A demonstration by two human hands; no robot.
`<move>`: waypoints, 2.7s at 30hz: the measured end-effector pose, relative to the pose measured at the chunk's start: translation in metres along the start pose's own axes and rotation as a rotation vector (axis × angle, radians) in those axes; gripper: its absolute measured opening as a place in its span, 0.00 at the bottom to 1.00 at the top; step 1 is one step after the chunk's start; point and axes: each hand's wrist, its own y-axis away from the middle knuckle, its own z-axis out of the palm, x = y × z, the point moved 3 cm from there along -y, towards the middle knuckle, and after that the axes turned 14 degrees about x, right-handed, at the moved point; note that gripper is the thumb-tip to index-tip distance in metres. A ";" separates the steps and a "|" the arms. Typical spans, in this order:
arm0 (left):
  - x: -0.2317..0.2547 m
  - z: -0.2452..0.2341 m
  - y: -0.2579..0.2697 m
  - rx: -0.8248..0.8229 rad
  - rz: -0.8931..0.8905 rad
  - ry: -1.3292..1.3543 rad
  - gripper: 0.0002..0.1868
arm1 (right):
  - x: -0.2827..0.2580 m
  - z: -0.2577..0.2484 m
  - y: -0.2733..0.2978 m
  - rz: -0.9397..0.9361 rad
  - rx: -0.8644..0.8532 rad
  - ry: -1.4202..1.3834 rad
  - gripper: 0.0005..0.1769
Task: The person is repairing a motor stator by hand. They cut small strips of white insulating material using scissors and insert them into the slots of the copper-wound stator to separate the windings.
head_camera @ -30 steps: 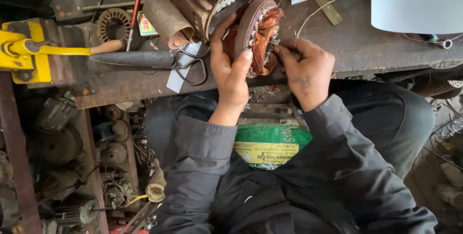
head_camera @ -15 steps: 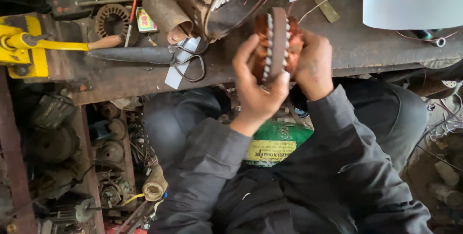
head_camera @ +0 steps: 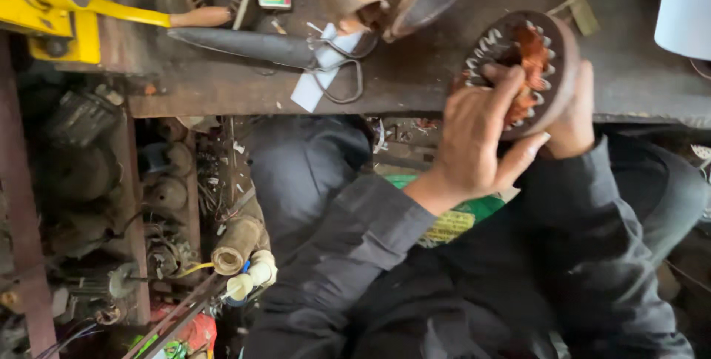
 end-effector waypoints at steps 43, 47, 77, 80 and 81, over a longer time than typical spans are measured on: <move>-0.003 0.002 0.000 -0.021 -0.002 0.063 0.44 | 0.000 -0.007 0.001 0.129 0.029 -0.004 0.22; -0.001 0.001 -0.002 -0.021 0.002 0.037 0.44 | 0.012 -0.010 -0.008 0.220 -0.010 -0.166 0.12; -0.037 -0.051 -0.080 -0.355 -0.594 0.279 0.28 | 0.001 0.026 0.026 -0.452 0.253 0.952 0.05; -0.046 -0.051 -0.085 -0.443 -0.629 0.307 0.27 | -0.019 0.034 0.037 -0.562 0.233 0.898 0.07; -0.048 -0.051 -0.086 -0.446 -0.602 0.290 0.27 | -0.021 0.035 0.039 -0.517 0.244 0.861 0.08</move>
